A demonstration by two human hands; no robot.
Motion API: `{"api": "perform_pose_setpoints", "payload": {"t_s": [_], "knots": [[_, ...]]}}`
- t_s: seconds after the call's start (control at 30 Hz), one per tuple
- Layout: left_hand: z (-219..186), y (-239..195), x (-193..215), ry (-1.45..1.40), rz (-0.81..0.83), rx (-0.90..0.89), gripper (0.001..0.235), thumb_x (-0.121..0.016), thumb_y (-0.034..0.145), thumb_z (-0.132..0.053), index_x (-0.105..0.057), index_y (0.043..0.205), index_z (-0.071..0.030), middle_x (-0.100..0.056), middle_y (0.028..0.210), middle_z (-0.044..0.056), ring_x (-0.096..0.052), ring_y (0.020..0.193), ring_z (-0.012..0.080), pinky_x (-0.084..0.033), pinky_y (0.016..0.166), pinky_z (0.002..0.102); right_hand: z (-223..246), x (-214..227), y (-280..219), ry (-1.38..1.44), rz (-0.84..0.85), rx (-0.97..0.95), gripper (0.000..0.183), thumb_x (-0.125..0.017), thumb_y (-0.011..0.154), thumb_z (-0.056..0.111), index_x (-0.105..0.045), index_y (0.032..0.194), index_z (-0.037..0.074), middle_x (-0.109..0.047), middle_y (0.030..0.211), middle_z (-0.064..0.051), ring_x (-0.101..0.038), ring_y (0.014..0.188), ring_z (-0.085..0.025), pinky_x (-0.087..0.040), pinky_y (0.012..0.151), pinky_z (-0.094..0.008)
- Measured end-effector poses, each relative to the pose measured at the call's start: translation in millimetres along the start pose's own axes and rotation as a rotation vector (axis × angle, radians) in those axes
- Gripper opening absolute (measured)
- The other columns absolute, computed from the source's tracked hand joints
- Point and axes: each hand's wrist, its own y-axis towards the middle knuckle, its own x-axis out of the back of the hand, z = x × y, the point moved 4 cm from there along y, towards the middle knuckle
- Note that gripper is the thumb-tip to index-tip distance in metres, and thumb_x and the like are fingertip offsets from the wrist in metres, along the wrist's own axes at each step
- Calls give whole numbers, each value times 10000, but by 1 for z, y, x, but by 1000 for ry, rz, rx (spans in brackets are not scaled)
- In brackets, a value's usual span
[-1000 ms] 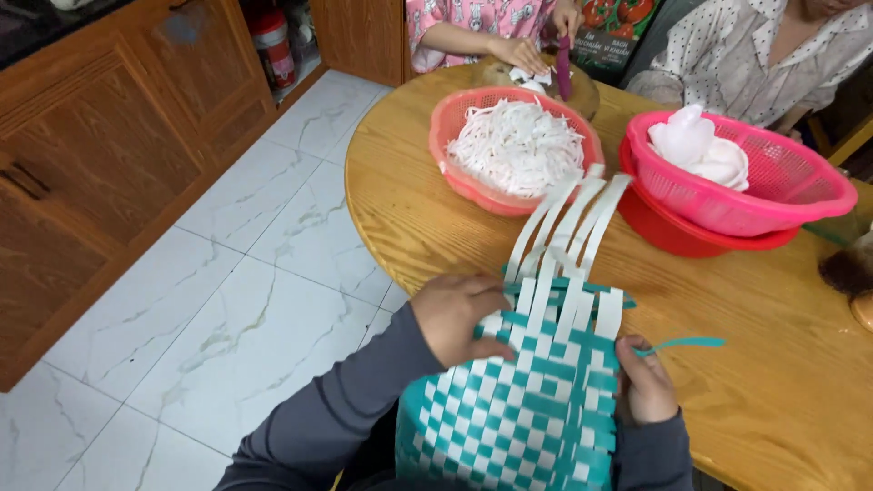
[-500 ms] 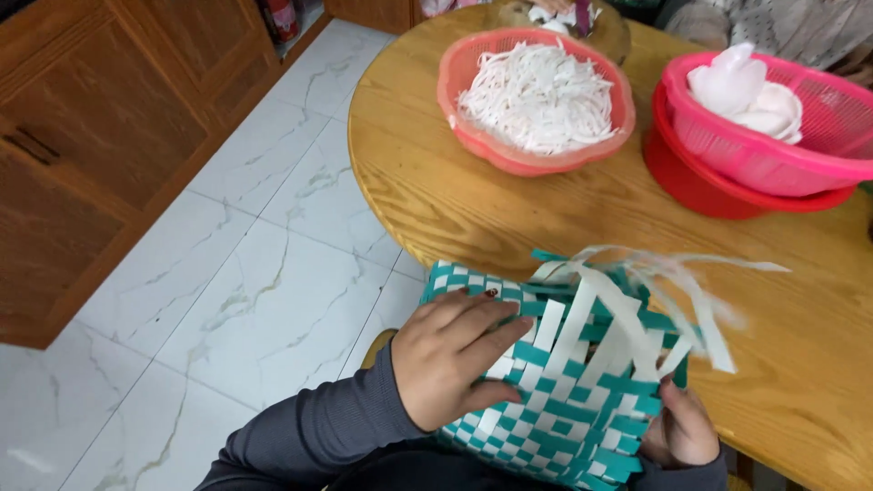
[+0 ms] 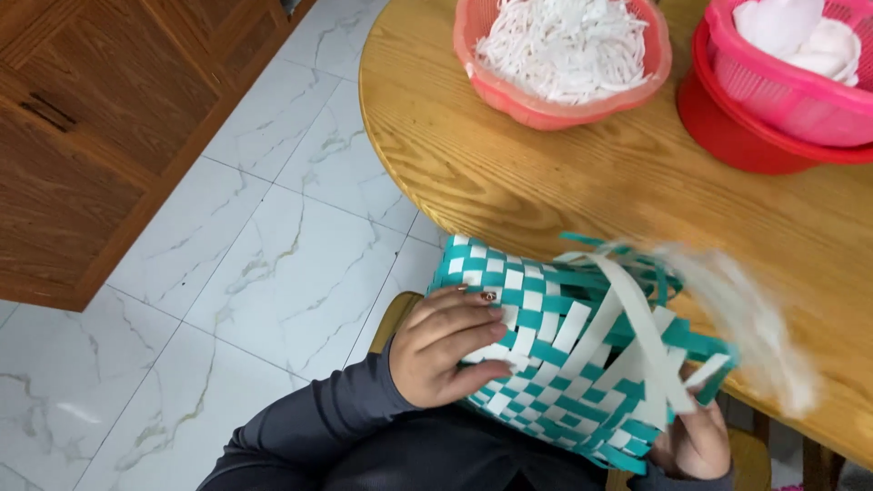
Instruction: Weaving a plastic basket by interlacing and tucking in plastic strips.
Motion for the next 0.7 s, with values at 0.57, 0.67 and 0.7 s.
{"api": "perform_pose_setpoints", "payload": {"t_s": [0.57,0.67,0.7], "knots": [[-18,8,6,216,57,5,354,-620,902,-415,-647,1104,-125,-576,1012,23,-619,955,208,-537,899,411,-3,45,-18,-188,-27,148,309,-641,896,273,-533,1100,67,-541,1020,-103,-556,929,-245,-468,846,-408],[-22,12,8,235,89,21,421,-599,882,-495,-638,1067,-119,-540,994,45,-597,939,215,-545,876,422,5,31,-21,-328,-121,165,350,-630,869,304,-492,1137,126,-514,1033,-61,-531,979,-210,-467,889,-402],[-23,13,9,228,95,50,403,-592,879,-494,-632,1035,-125,-530,990,52,-592,936,217,-544,870,431,11,13,-22,-293,-131,198,550,-624,808,277,-481,1316,123,-546,1291,-89,-532,1246,-255,-441,1094,-458]]}}
